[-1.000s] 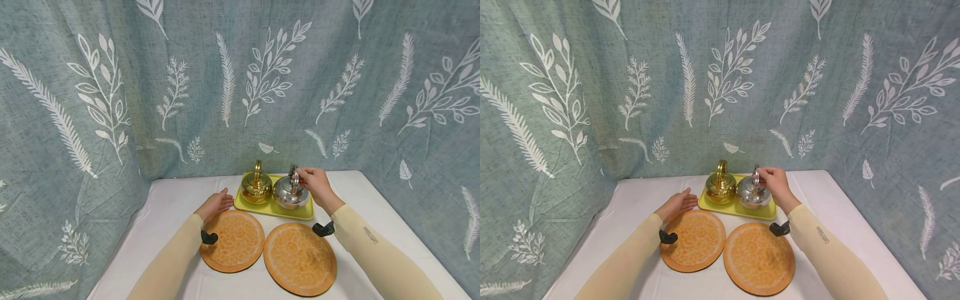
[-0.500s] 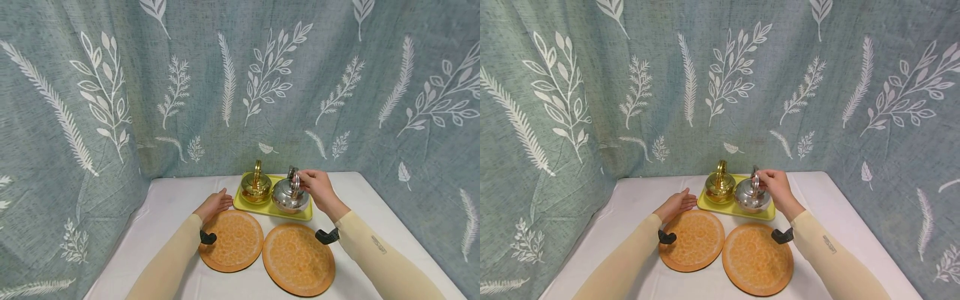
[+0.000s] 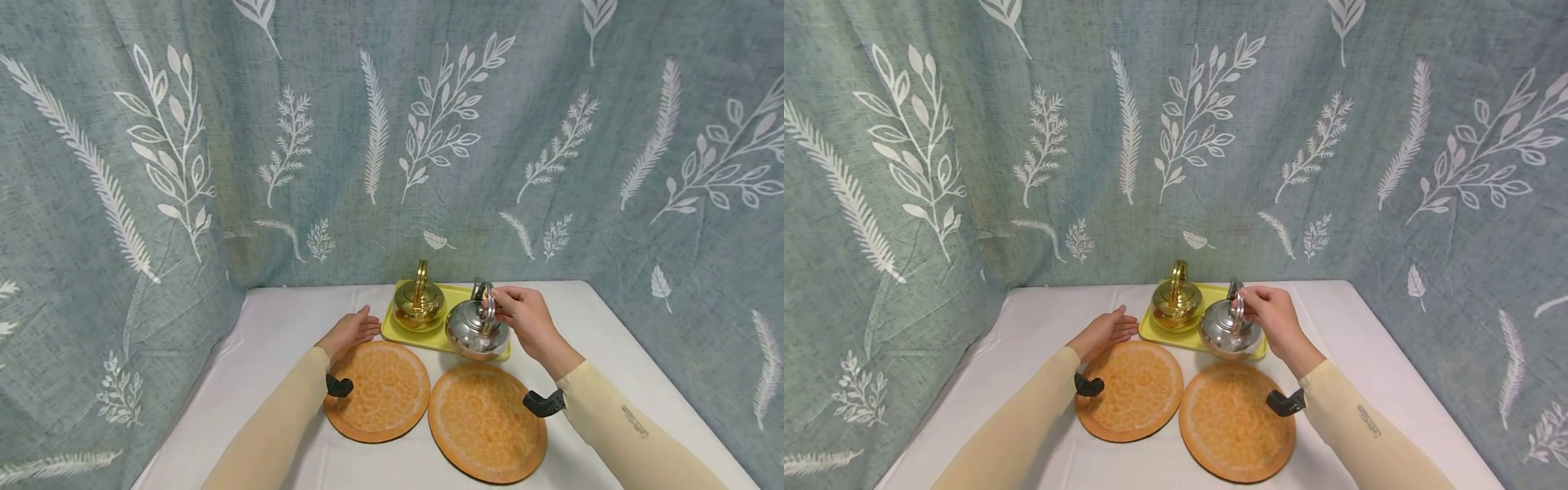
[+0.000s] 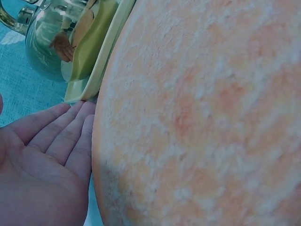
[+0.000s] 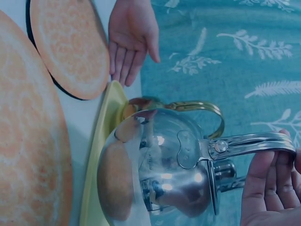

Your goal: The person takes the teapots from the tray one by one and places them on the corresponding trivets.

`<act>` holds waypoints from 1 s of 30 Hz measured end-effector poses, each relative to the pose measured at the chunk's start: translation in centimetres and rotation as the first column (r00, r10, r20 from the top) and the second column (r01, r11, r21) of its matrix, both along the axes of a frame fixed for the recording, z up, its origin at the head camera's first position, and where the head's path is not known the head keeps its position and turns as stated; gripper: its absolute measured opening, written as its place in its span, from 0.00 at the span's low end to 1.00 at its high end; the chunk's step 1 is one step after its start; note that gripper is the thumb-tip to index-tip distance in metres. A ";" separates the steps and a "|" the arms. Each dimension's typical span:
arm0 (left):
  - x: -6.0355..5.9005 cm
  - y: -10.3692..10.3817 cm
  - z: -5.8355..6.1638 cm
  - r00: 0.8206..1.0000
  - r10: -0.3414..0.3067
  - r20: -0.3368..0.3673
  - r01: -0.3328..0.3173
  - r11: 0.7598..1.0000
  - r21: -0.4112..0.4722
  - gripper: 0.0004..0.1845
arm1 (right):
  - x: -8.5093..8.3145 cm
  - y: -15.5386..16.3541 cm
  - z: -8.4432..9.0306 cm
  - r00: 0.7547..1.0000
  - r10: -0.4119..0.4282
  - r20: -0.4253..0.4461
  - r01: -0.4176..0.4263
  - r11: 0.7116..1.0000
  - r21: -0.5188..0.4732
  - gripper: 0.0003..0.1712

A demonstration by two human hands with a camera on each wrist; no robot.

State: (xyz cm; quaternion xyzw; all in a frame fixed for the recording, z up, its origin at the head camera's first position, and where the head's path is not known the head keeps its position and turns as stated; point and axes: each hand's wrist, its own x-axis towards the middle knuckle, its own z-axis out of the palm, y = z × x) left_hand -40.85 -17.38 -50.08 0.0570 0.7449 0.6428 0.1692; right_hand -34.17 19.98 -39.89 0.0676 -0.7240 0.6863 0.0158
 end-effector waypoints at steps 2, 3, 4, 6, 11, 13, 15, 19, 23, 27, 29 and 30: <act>0.0 0.0 0.1 1.000 -0.002 0.006 0.002 1.000 -0.004 0.38 | 0.2 0.1 -0.1 1.000 0.000 0.006 0.000 1.000 0.002 0.23; 0.0 0.0 0.1 1.000 -0.001 0.010 0.001 1.000 -0.003 0.38 | 0.3 0.2 -0.1 1.000 -0.003 0.010 0.003 1.000 -0.002 0.23; 0.0 0.0 0.2 1.000 0.000 0.013 0.000 1.000 -0.003 0.38 | 0.4 0.2 -0.2 1.000 -0.005 0.011 0.005 1.000 -0.005 0.23; 0.0 -0.1 0.2 1.000 0.003 0.017 -0.003 1.000 -0.004 0.37 | 0.5 0.3 -0.3 1.000 -0.004 0.012 0.004 1.000 -0.004 0.22; -0.2 -0.1 0.1 1.000 0.002 0.012 -0.002 1.000 -0.005 0.38 | 1.0 0.3 -0.4 1.000 -0.001 0.014 0.002 1.000 -0.011 0.22; -0.2 -0.1 0.0 1.000 0.002 0.007 -0.002 1.000 -0.002 0.37 | 1.2 0.3 -0.4 1.000 -0.001 0.014 0.001 1.000 -0.016 0.21; -0.2 0.0 0.0 1.000 0.002 0.004 -0.002 1.000 0.000 0.37 | 1.5 0.4 -0.5 1.000 -0.003 0.016 0.003 1.000 -0.016 0.21; 0.0 0.0 -0.2 1.000 0.006 0.014 -0.006 1.000 0.010 0.36 | 2.2 0.7 -0.6 1.000 -0.001 0.019 0.001 1.000 -0.026 0.20; 0.0 0.0 -0.2 1.000 0.005 0.020 -0.006 1.000 0.016 0.36 | 2.8 0.7 -0.6 1.000 0.010 0.018 -0.009 0.999 -0.042 0.18; -0.1 -0.1 -0.1 1.000 0.001 0.014 -0.001 1.000 0.017 0.36 | 3.4 0.6 -0.5 1.000 0.016 0.013 -0.015 0.999 -0.053 0.15; -0.2 -0.1 -0.1 1.000 -0.001 0.012 0.000 1.000 0.017 0.36 | 3.8 0.5 -0.3 1.000 0.015 0.009 -0.015 0.998 -0.056 0.14; -0.2 -0.1 0.0 1.000 -0.001 0.010 0.001 1.000 0.018 0.36 | 4.0 0.4 -0.2 1.000 0.013 0.007 -0.013 0.998 -0.060 0.14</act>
